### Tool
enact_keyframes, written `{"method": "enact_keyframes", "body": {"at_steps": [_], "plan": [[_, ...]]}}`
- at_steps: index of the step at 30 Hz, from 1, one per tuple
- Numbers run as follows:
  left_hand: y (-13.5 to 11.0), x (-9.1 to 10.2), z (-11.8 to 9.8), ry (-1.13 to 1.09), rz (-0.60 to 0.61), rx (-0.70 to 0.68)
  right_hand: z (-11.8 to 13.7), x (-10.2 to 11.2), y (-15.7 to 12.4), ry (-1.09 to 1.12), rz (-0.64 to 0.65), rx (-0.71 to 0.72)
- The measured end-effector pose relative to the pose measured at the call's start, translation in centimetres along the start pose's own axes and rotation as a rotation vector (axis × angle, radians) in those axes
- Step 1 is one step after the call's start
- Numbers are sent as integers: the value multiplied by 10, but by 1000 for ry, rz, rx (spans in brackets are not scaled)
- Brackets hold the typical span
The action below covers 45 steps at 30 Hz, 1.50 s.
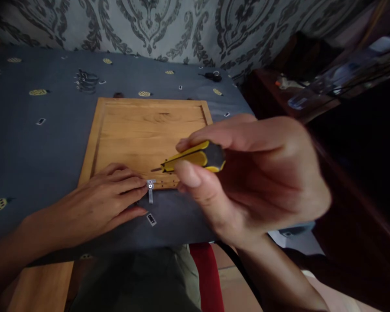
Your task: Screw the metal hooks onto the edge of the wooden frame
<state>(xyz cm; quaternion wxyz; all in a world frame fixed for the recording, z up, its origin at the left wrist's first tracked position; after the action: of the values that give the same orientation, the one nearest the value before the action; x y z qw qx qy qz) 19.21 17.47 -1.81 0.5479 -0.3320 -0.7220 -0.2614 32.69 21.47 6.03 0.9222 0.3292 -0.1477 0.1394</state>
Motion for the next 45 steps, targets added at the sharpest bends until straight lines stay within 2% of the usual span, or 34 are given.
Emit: {"method": "enact_keyframes", "body": {"at_steps": [1,3,4,8,16,25,31,34,41,45], "plan": [[0,0,0,-3,-1,1,4,9,-1,-29,-98,14],[0,0,0,-8,-5,0,6,14,-3,-79,-210,5],[0,0,0,-8,-4,0,7,12,-4,-91,-225,19],[0,1,0,8,-12,-3,5,-2,-6,-41,-169,102],[-1,2,-1,10,-30,-13,-5,-10,-5,58,-97,93],[0,2,-2,23,-14,-10,-12,-13,-5,106,-76,78],[-1,2,-1,38,15,-7,-3,-23,5,95,197,109],[-1,4,-2,56,7,-18,1,-23,10,78,263,117],[-1,3,-1,70,43,-10,-1,-19,14,-3,166,181],[-1,3,0,57,42,-11,-3,-19,15,21,133,188]]}}
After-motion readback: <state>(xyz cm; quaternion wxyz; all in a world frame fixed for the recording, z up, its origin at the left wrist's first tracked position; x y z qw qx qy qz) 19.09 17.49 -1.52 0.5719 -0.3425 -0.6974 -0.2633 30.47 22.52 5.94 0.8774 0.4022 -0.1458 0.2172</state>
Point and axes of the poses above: each hand's wrist, its own y-axis towards the middle knuckle, its own x-axis out of the back of the hand, z = x × y, the point moved 9 cm from there along y, towards the middle knuckle, and after that the axes turned 7 degrees about z, right-handed, at the moved point
